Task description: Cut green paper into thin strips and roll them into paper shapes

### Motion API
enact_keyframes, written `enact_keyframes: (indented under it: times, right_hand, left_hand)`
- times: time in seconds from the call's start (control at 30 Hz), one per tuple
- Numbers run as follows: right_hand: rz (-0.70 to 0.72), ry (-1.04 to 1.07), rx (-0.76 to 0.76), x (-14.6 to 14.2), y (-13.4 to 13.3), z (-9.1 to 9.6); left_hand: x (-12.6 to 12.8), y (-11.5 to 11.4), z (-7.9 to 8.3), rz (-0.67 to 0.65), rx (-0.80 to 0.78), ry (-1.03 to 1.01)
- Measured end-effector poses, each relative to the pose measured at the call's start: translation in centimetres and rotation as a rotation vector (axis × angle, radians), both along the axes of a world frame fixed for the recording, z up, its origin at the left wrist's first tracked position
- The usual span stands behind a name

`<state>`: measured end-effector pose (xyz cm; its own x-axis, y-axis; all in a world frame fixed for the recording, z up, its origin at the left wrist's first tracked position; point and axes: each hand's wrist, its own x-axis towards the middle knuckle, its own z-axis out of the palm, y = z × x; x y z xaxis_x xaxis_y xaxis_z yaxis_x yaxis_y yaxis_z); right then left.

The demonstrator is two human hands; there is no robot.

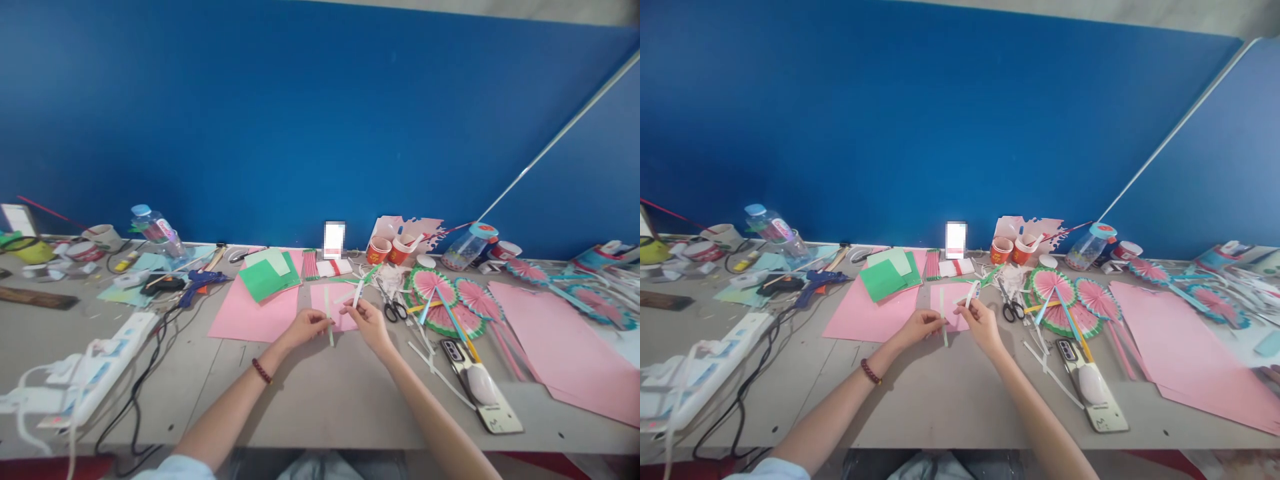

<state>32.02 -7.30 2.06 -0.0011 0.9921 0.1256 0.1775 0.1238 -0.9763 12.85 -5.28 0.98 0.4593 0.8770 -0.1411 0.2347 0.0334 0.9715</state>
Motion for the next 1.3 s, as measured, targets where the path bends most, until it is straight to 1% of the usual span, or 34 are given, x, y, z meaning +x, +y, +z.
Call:
enact_keyframes:
  times: [0.07, 0.13, 0.3, 0.37, 0.43, 0.5, 0.57, 0.67, 0.73, 0.8, 0.87, 0.93, 1.0, 1.1, 1.23, 1.3]
  right_hand:
    - [-0.019, -0.045, 0.025, -0.2, -0.4, -0.1]
    - [-0.049, -0.092, 0.044, -0.3, -0.5, -0.3]
    - [-0.068, -0.169, 0.078, -0.1, -0.5, -0.9]
    - [-0.078, -0.222, 0.136, 0.1, -0.6, -0.8]
    - [-0.103, -0.25, 0.198, 0.2, -0.7, -0.6]
    - [-0.114, -0.224, 0.23, 0.2, -0.8, -0.6]
    - [-0.094, -0.176, 0.216, 0.1, -0.9, -0.9]
    - [0.002, -0.116, 0.159, -0.1, -0.8, -1.5]
    - [0.061, -0.101, 0.145, -0.3, -0.9, -1.8]
    - [0.107, -0.112, 0.162, -0.5, -1.0, -1.7]
    - [0.146, -0.136, 0.186, -0.8, -1.1, -1.4]
    - [0.201, -0.147, 0.181, -0.9, -1.3, -1.1]
    - [0.245, -0.163, 0.178, -1.1, -1.4, -1.0]
    - [0.293, -0.203, 0.219, -1.3, -1.6, -1.0]
    - [0.349, -0.224, 0.259, -1.5, -2.0, -1.0]
    - [0.363, -0.228, 0.254, -1.6, -2.1, -1.0]
  left_hand:
    - [0.0, -0.1, -0.1, 0.004, -0.01, 0.029]
    - [-0.1, -0.2, -0.2, 0.033, 0.033, 0.091]
    - [-0.4, -0.3, -0.5, 0.139, 0.302, 0.401]
    - [-0.4, -0.4, -0.5, 0.165, 0.38, 0.503]
    - [-0.4, -0.5, -0.4, 0.207, 0.46, 0.541]
    - [-0.4, -0.7, -0.3, 0.243, 0.58, 0.493]
    - [-0.4, -0.9, 0.0, 0.239, 0.738, 0.376]
    - [-0.3, -1.4, 0.4, 0.197, 0.982, 0.226]
    - [0.0, -1.8, 0.6, 0.176, 1.094, 0.194]
    - [0.2, -2.0, 0.7, 0.127, 1.131, 0.189]
    - [0.4, -2.2, 0.7, 0.07, 1.114, 0.189]
    - [0.5, -2.2, 0.8, 0.063, 1.09, 0.181]
    - [0.5, -2.1, 0.8, 0.082, 1.078, 0.172]
    - [0.5, -2.0, 0.7, 0.116, 1.093, 0.169]
    - [0.3, -2.0, 0.6, 0.21, 1.182, 0.193]
    - [0.3, -2.1, 0.6, 0.235, 1.23, 0.205]
